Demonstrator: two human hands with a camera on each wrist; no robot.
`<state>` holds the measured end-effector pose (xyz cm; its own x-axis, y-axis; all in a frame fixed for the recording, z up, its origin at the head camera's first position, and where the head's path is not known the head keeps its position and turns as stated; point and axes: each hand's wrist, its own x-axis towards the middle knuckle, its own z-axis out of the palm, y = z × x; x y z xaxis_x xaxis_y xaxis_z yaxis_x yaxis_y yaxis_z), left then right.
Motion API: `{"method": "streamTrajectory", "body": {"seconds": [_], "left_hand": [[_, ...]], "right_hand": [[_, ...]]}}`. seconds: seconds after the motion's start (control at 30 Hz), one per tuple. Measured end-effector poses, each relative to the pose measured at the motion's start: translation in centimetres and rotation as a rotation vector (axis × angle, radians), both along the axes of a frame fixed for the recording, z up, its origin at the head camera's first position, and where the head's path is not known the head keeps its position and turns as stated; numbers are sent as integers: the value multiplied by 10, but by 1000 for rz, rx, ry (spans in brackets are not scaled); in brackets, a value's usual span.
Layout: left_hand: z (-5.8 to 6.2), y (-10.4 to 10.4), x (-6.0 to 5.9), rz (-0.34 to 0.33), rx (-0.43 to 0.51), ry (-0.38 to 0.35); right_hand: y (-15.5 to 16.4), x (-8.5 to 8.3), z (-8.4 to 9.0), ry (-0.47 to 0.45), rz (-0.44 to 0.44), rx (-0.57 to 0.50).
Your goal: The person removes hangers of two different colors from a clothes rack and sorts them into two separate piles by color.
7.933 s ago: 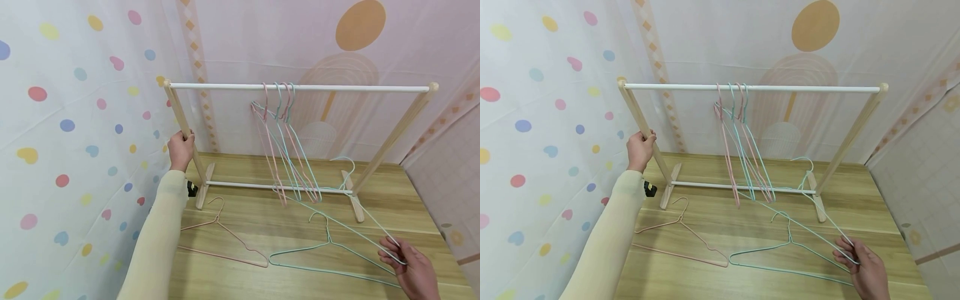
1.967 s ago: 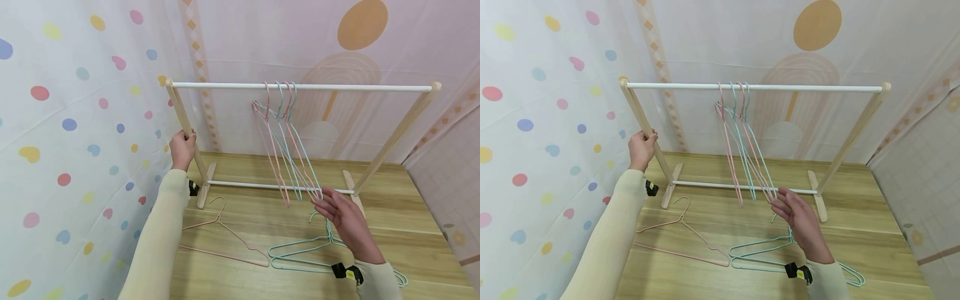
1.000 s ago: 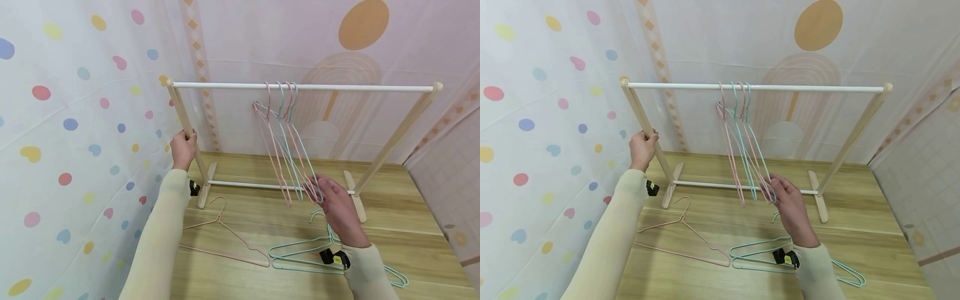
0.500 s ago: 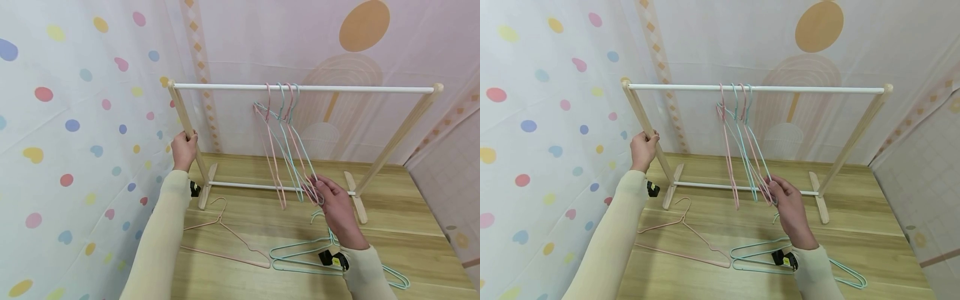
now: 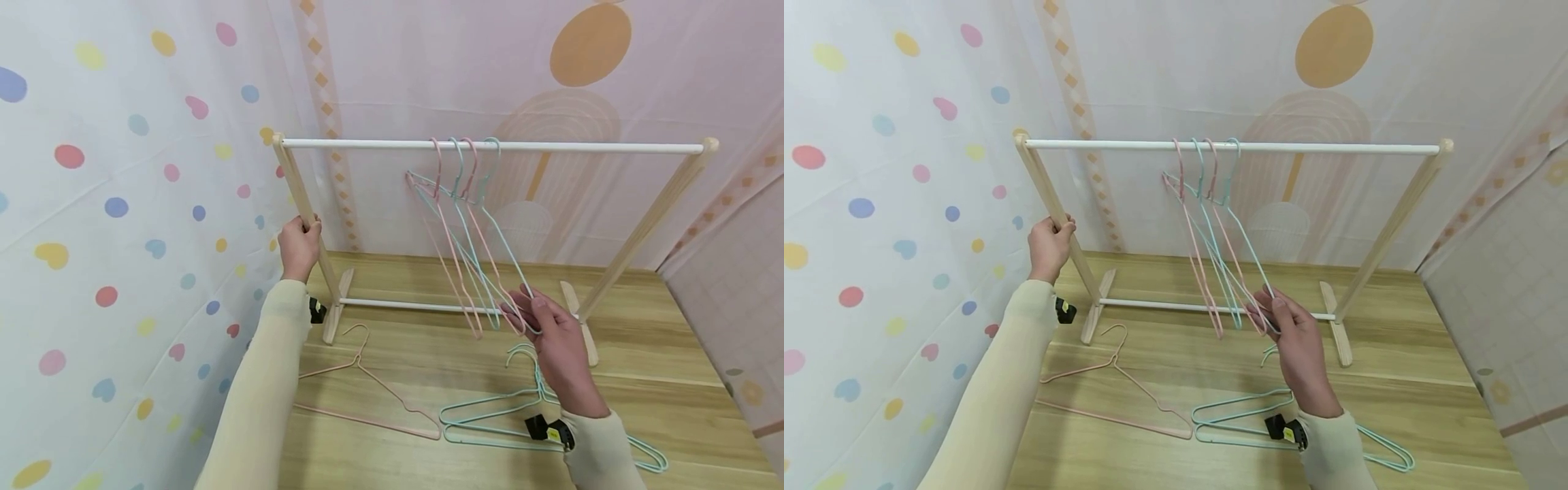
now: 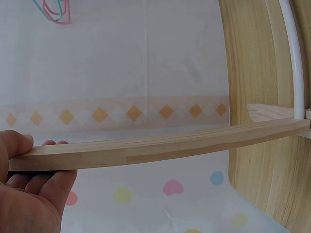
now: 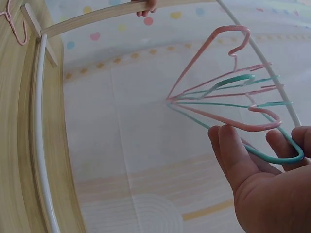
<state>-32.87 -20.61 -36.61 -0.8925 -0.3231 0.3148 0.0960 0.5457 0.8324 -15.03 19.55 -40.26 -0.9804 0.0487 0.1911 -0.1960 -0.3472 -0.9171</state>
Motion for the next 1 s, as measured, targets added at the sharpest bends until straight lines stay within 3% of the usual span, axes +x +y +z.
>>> {"method": "streamTrajectory", "body": {"seconds": [0.3, 0.77, 1.0], "left_hand": [[-1, -1, -1, 1, 0, -7], [-2, -1, -3, 1, -4, 7], [-2, -1, -3, -1, -3, 0]], "right_hand": [[9, 4, -3, 95, 42, -54], [22, 6, -7, 206, 24, -191], [32, 10, -10, 263, 74, -311]]}}
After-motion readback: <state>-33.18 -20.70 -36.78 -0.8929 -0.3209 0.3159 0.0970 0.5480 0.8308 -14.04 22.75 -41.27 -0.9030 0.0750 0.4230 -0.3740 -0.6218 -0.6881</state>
